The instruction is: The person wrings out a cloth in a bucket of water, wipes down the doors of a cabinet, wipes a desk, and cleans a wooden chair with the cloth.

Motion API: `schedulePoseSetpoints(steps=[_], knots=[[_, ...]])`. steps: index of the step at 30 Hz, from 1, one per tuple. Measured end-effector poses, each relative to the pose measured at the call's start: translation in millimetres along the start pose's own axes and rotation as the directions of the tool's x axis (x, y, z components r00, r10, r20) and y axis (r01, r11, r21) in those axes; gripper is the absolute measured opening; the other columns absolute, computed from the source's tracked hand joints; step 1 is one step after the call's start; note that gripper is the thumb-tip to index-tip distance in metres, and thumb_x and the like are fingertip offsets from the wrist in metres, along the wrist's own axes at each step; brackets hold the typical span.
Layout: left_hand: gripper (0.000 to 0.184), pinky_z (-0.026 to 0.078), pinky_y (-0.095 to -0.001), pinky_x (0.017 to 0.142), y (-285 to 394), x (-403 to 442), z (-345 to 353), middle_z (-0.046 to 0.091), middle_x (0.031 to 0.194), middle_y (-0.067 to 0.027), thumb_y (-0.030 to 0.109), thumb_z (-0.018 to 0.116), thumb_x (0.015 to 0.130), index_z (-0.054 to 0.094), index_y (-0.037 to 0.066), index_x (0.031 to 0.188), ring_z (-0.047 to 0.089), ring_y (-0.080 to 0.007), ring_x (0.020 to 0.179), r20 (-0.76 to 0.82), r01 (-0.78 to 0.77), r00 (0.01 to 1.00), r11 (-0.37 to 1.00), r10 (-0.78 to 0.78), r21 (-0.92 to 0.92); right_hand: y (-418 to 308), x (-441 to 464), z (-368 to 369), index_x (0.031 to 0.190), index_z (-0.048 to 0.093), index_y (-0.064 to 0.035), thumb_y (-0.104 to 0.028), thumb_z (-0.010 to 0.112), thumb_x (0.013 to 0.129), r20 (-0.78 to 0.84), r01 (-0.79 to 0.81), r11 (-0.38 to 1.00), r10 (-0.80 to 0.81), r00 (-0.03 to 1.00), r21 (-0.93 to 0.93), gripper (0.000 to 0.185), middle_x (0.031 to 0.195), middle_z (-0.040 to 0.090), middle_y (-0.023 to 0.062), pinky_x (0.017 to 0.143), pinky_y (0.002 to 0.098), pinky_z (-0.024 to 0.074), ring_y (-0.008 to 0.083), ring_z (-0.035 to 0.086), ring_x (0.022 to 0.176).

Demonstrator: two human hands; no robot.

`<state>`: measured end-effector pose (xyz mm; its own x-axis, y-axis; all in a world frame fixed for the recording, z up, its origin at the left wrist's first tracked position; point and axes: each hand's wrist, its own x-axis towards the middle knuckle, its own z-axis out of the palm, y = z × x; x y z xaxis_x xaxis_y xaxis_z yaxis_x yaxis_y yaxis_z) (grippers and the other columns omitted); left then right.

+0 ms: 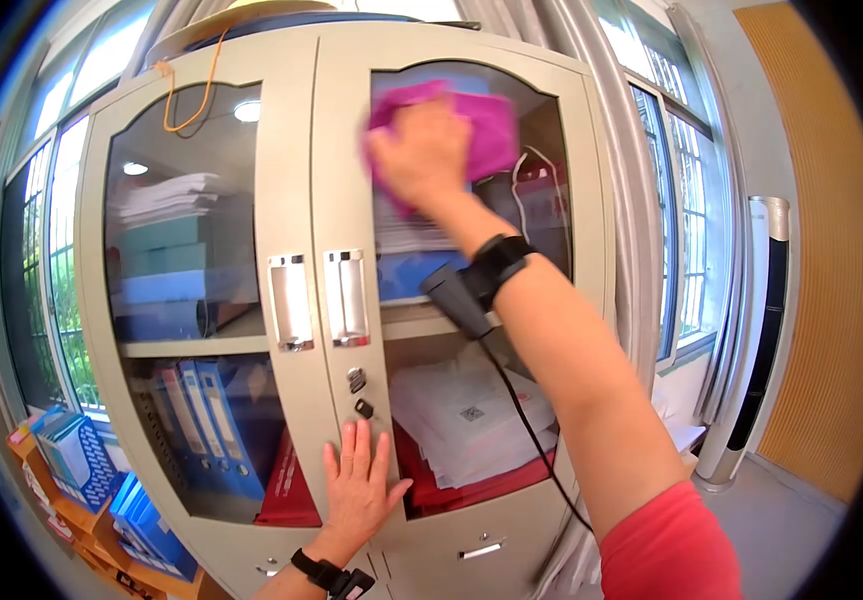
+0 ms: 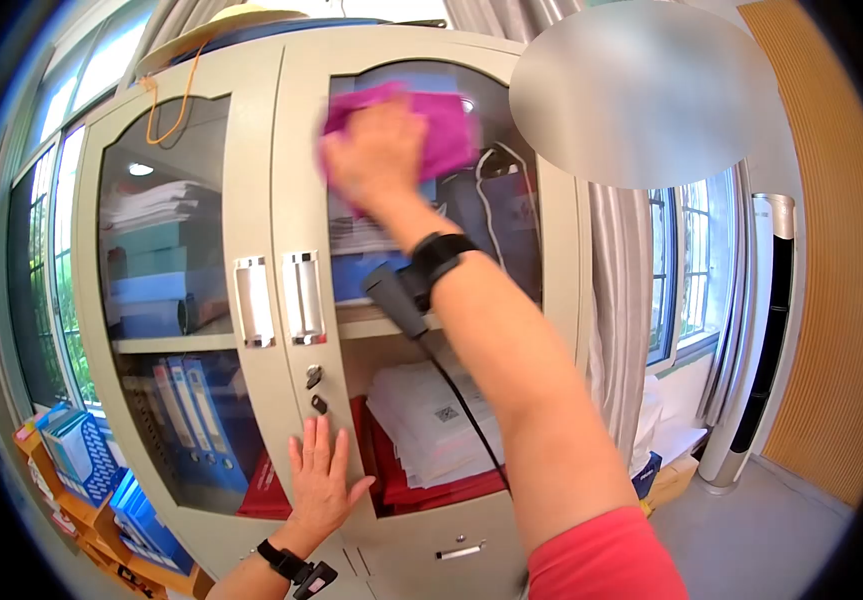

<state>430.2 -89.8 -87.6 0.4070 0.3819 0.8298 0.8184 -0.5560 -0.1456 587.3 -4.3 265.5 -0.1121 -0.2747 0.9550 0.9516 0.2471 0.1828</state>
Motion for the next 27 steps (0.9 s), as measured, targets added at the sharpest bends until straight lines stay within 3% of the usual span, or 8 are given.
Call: schedulePoseSetpoints(steps=[5, 9, 11, 14, 17, 20, 23, 27], knots=[[0.077, 0.01, -0.0607, 0.104, -16, 5, 34, 0.028, 0.141, -0.026, 0.042, 0.069, 0.069, 0.042, 0.005, 0.13, 0.023, -0.0414, 0.133, -0.069, -0.089, 0.992, 0.971, 0.106, 0.223, -5, 20, -1, 0.133, 0.042, -0.0113, -0.049, 0.046, 0.083, 0.118, 0.506, 0.788, -0.574, 0.811, 0.351, 0.063, 0.138, 0.036, 0.0182, 0.103, 0.0461, 0.0319, 0.0354, 0.034, 0.128], [0.075, 0.008, -0.0614, 0.104, -19, 3, 40, 0.031, 0.139, -0.0274, 0.047, 0.065, 0.069, 0.045, 0.004, 0.127, 0.025, -0.043, 0.131, -0.094, -0.128, 0.982, 0.943, 0.163, 0.306, 67, 82, 3, 0.136, 0.036, -0.0125, -0.053, 0.04, 0.085, 0.19, 0.315, 0.938, -0.338, 0.922, 0.143, 0.065, 0.139, 0.034, 0.0181, 0.102, 0.0429, 0.0344, 0.0346, 0.035, 0.128], [0.074, 0.008, -0.0608, 0.104, -20, 2, 40, 0.032, 0.137, -0.0282, 0.047, 0.064, 0.069, 0.046, 0.004, 0.126, 0.026, -0.0437, 0.13, -0.099, -0.129, 0.981, 0.937, 0.169, 0.324, 114, 106, 6, 0.139, 0.033, -0.0116, -0.057, 0.036, 0.088, 0.196, 0.159, 0.986, -0.149, 0.969, -0.039, 0.068, 0.144, 0.028, 0.0197, 0.108, 0.0418, 0.0242, 0.0336, 0.024, 0.134], [0.073, 0.007, -0.0595, 0.105, -22, 2, 42, 0.034, 0.136, -0.0285, 0.05, 0.061, 0.071, 0.046, 0.004, 0.127, 0.028, -0.0442, 0.129, -0.118, -0.149, 0.972, 0.925, 0.201, 0.348, 170, 108, -9, 0.127, 0.048, -0.0112, -0.056, 0.036, 0.086, 0.047, -0.075, 0.948, 0.094, 0.994, -0.309, 0.061, 0.127, 0.047, 0.0182, 0.099, 0.0453, 0.0346, 0.0331, 0.038, 0.125], [0.073, 0.006, -0.0583, 0.106, -18, 4, 41, 0.036, 0.136, -0.0253, 0.052, 0.059, 0.073, 0.047, 0.007, 0.129, 0.03, -0.0412, 0.129, -0.137, -0.125, 0.974, 0.933, 0.18, 0.337, 183, 113, -32, 0.13, 0.047, -0.0071, -0.053, 0.035, 0.083, 0.026, -0.627, 0.723, 0.661, 0.75, -0.289, 0.067, 0.138, 0.037, 0.0181, 0.103, 0.0497, 0.0246, 0.0347, 0.031, 0.128], [0.071, 0.005, -0.0578, 0.106, -17, 4, 39, 0.039, 0.136, -0.0214, 0.053, 0.06, 0.073, 0.049, 0.01, 0.127, 0.031, -0.0373, 0.13, -0.15, -0.103, 0.976, 0.945, 0.155, 0.312, 146, 131, -13, 0.124, 0.052, -0.0005, -0.05, 0.033, 0.082, -0.168, -0.862, 0.446, 0.855, 0.49, -0.241, 0.068, 0.139, 0.036, 0.0197, 0.103, 0.05, 0.0221, 0.037, 0.029, 0.128], [0.068, 0.009, -0.0584, 0.105, -16, 5, 38, 0.04, 0.135, -0.0202, 0.053, 0.061, 0.073, 0.051, 0.011, 0.125, 0.032, -0.0366, 0.129, -0.17, -0.106, 0.972, 0.948, 0.162, 0.299, 79, 138, 8, 0.122, 0.056, -0.0075, -0.056, 0.033, 0.08, 0.075, -0.482, 0.824, 0.523, 0.849, -0.297, 0.069, 0.129, 0.048, 0.0207, 0.097, 0.0475, 0.0348, 0.0371, 0.042, 0.121], [0.064, 0.021, -0.0582, 0.098, -15, 6, 35, 0.042, 0.133, -0.019, 0.05, 0.064, 0.071, 0.053, 0.013, 0.122, 0.035, -0.0343, 0.126, -0.153, -0.097, 0.978, 0.959, 0.141, 0.265, -25, 131, 47, 0.127, 0.05, -0.0072, -0.052, 0.037, 0.083, 0.118, 0.072, 0.975, -0.048, 0.992, -0.208, 0.064, 0.138, 0.037, 0.0184, 0.101, 0.0492, 0.0305, 0.035, 0.036, 0.126]])
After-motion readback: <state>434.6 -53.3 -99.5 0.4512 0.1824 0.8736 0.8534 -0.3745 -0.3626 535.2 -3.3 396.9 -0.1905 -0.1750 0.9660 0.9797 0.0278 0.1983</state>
